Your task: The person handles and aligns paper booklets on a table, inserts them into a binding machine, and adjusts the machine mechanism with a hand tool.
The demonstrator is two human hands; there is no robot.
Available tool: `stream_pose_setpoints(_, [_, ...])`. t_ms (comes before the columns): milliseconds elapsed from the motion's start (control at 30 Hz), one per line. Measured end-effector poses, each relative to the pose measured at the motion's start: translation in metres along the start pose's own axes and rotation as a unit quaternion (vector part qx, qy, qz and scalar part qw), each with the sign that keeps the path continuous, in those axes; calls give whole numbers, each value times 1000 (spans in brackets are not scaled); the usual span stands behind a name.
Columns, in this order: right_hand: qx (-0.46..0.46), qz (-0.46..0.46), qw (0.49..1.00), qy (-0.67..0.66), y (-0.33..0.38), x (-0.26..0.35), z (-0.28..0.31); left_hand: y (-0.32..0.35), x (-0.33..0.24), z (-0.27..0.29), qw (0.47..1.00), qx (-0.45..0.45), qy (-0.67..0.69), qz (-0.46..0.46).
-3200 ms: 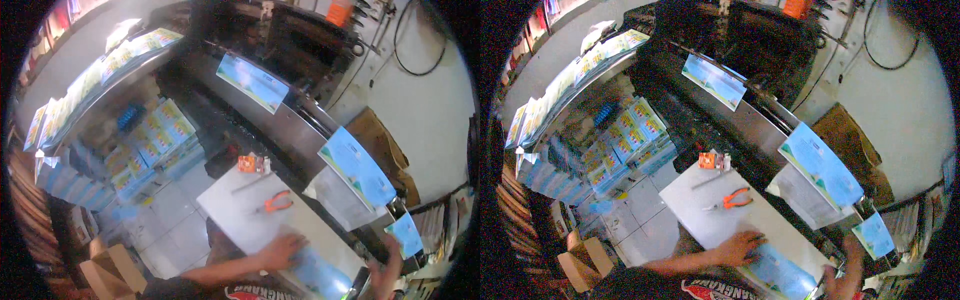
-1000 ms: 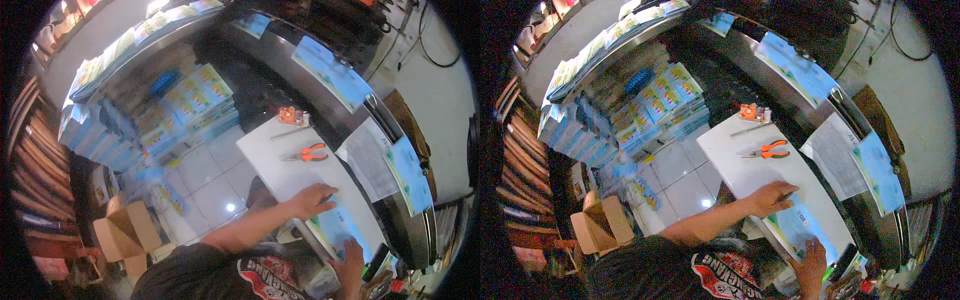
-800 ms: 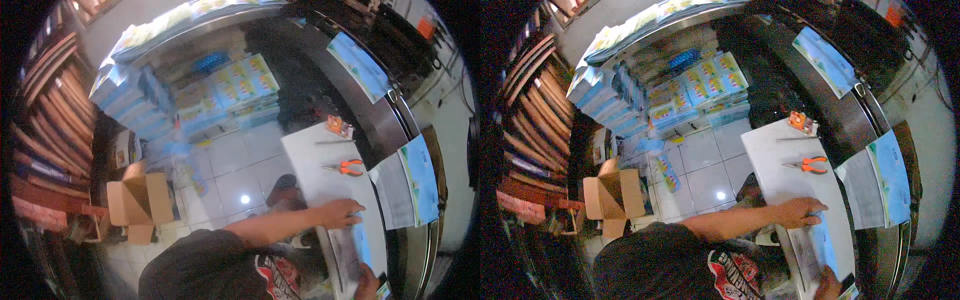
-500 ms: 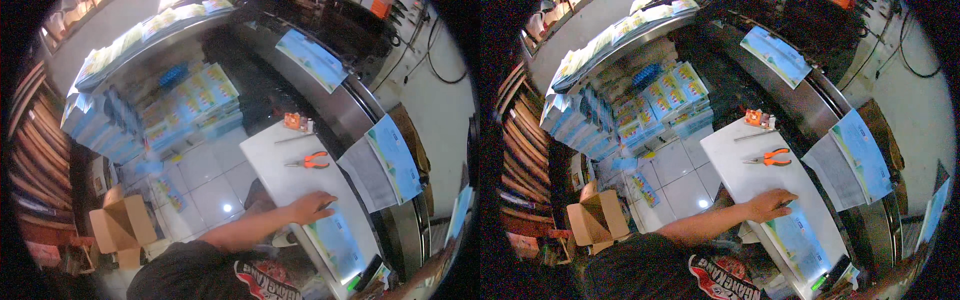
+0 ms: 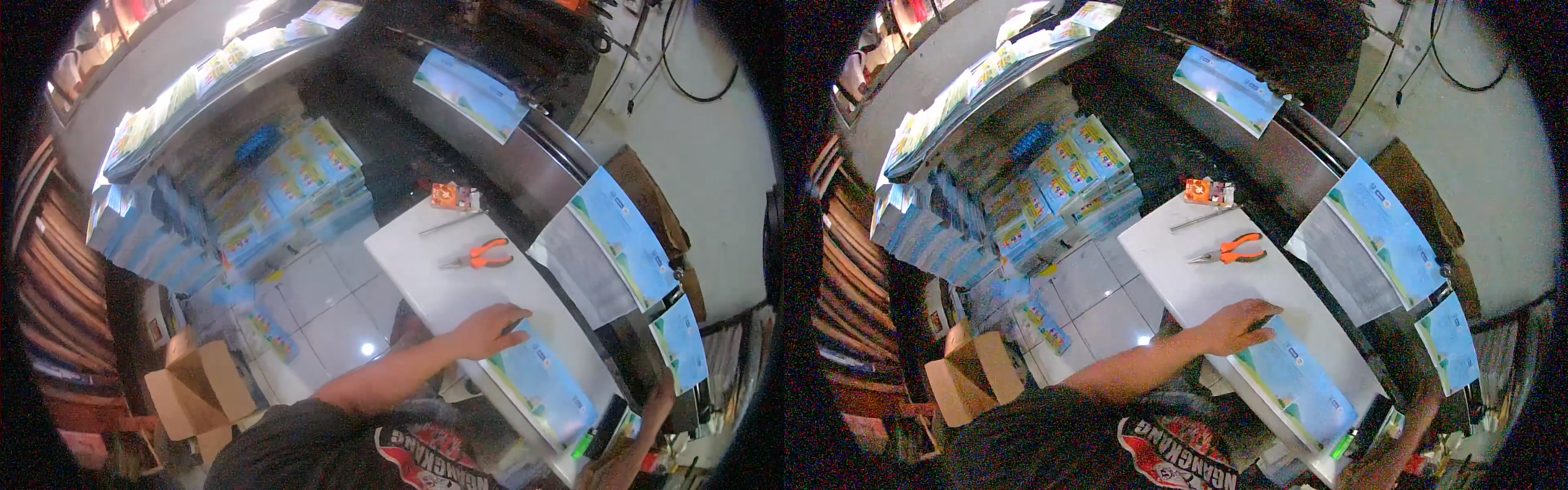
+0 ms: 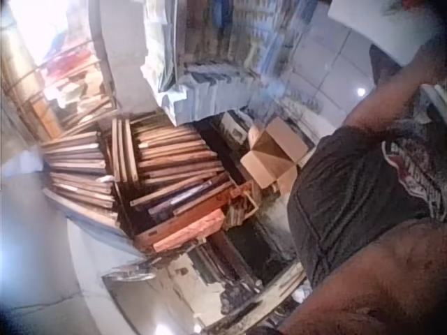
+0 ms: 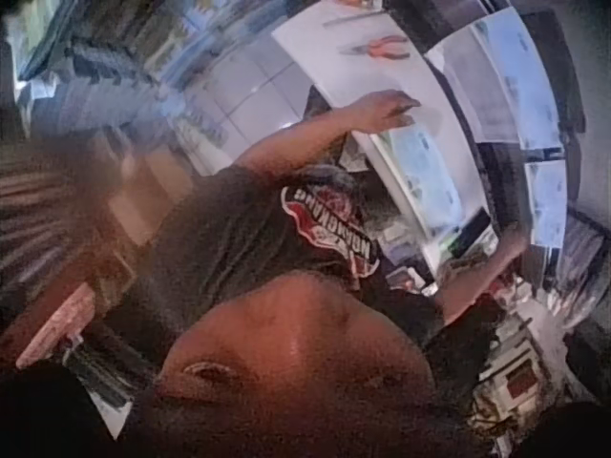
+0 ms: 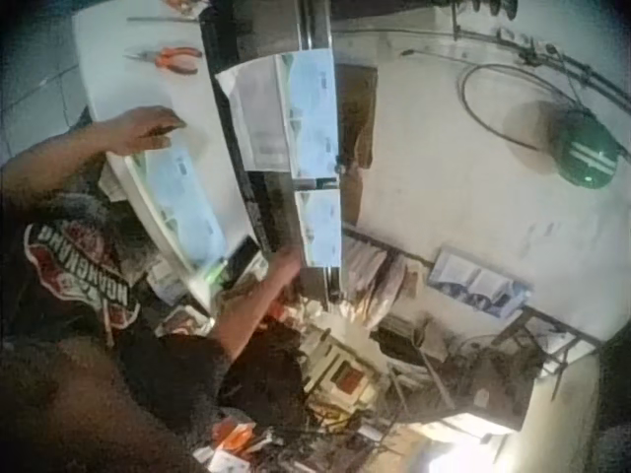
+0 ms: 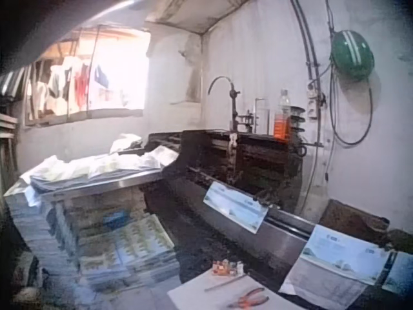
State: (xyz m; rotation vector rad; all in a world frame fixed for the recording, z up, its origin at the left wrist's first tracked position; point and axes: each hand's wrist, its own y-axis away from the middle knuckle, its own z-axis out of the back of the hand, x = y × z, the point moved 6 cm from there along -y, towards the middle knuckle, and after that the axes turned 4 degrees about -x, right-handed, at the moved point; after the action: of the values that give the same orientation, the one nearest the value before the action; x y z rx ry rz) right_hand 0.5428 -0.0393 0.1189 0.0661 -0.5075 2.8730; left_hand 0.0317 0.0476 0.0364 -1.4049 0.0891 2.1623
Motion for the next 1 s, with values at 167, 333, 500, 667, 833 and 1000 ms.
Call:
stream_pose_setpoints(167, [160, 134, 975, -77, 84, 263, 8, 8, -2, 11, 1000, -24, 13, 5])
stream_pose_setpoints(333, [199, 190, 961, 20, 122, 305, 1, 0, 3, -3, 1000, 9, 11, 1])
stream_pose_setpoints(500, [339, 123, 923, -132, 95, 300, 20, 6, 9, 3, 996, -62, 58, -37])
stream_pose_setpoints(667, [186, 119, 975, 19, 44, 272, 61, 8, 13, 0, 998, -40, 54, -20])
stream_pose_setpoints(833, [-168, 18, 980, 106, -49, 36, 129, 4, 0, 4, 997, 20, 75, 25])
stream_pose_setpoints(1000, [-334, 99, 936, -39, -81, 7, 153, 2, 5, -1, 998, 0, 66, 11])
